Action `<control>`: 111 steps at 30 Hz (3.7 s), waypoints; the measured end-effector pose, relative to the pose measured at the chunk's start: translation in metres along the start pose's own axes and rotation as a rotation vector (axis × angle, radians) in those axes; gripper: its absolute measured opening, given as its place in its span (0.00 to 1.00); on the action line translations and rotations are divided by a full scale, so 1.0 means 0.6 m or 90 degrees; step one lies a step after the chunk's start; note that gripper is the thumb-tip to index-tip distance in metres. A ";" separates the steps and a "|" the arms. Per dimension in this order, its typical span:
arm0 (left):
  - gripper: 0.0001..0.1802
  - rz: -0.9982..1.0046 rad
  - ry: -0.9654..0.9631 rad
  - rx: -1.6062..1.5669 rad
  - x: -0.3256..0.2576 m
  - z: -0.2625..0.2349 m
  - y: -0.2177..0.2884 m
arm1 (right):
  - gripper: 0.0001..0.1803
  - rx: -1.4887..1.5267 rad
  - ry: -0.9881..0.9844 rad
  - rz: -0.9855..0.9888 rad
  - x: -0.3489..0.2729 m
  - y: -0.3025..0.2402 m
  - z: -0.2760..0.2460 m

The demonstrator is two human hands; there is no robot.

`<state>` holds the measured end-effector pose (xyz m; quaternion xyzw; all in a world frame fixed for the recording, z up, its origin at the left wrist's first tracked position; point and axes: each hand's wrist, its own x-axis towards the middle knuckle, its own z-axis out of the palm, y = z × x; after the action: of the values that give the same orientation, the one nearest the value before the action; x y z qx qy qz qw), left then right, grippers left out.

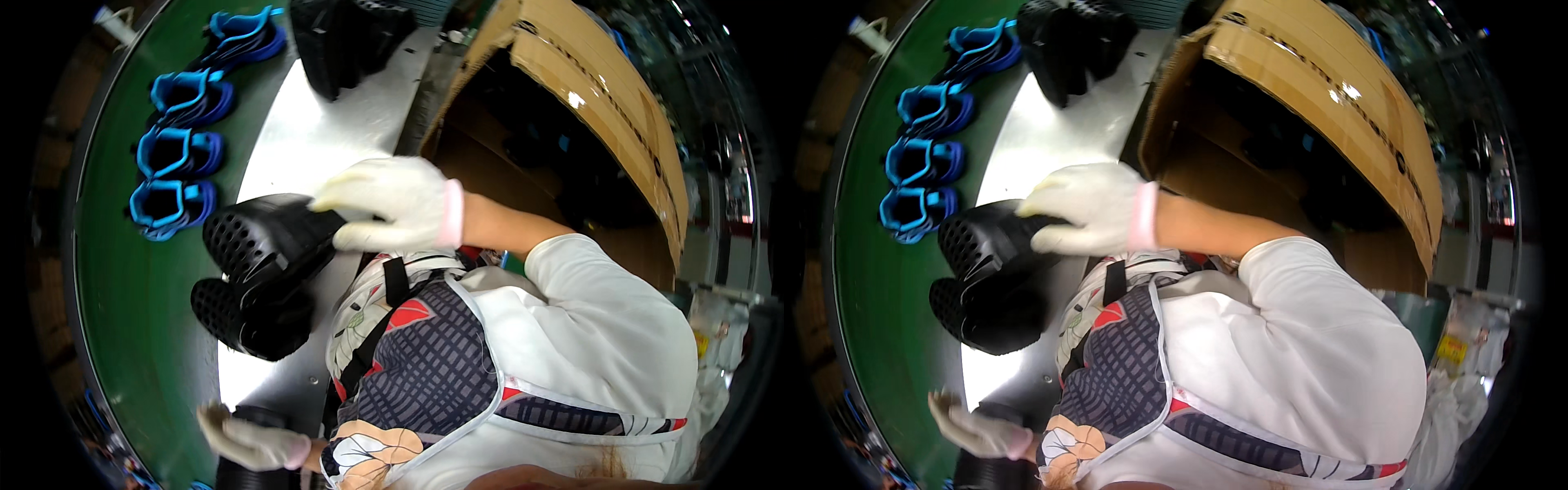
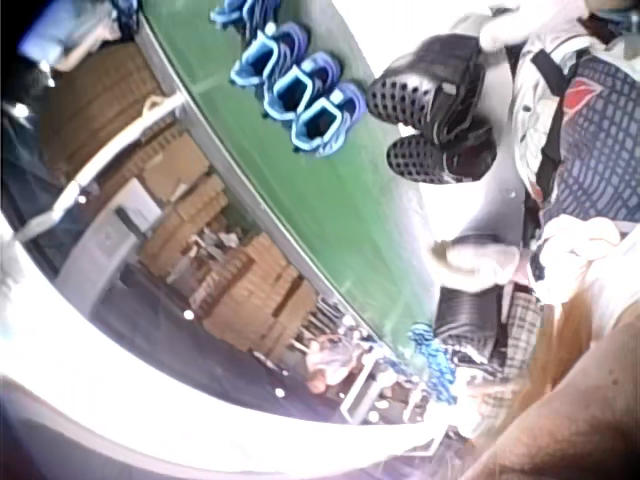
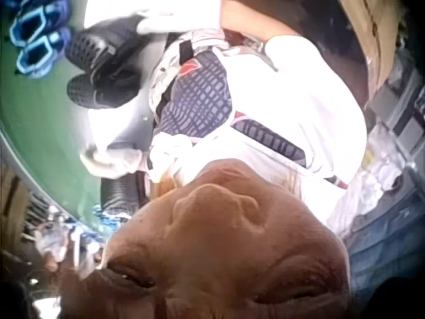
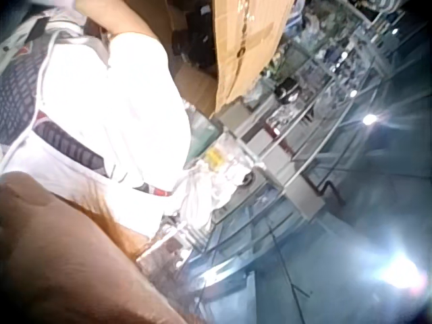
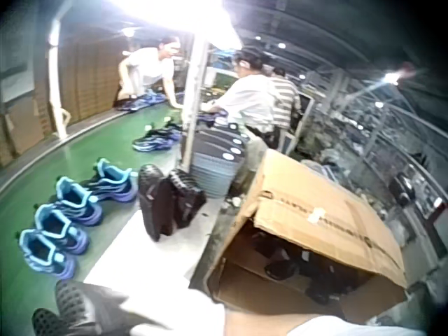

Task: The person removes perforated black shoe parts from a cardboard box, places them on a metal ledge, and then handles finished sneakers on a conveyor belt.

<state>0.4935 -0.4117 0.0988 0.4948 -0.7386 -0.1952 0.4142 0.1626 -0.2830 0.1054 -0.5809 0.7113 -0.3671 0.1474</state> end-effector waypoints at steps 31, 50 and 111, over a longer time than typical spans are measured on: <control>0.17 -0.011 -0.164 -0.008 0.069 0.096 -0.005 | 0.47 -0.180 -0.117 0.827 -0.424 0.368 -0.152; 0.22 -0.288 -0.515 -0.632 0.161 0.102 0.192 | 0.40 1.168 -0.442 0.117 0.075 -0.007 0.086; 0.27 -0.232 -0.365 -0.726 0.188 0.116 0.159 | 0.25 0.435 -0.042 0.062 0.085 -0.144 -0.002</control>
<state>0.3641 -0.4796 0.1724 0.2434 -0.5048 -0.7465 0.3588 0.2094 -0.3352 0.1771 -0.4751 0.5689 -0.5575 0.3739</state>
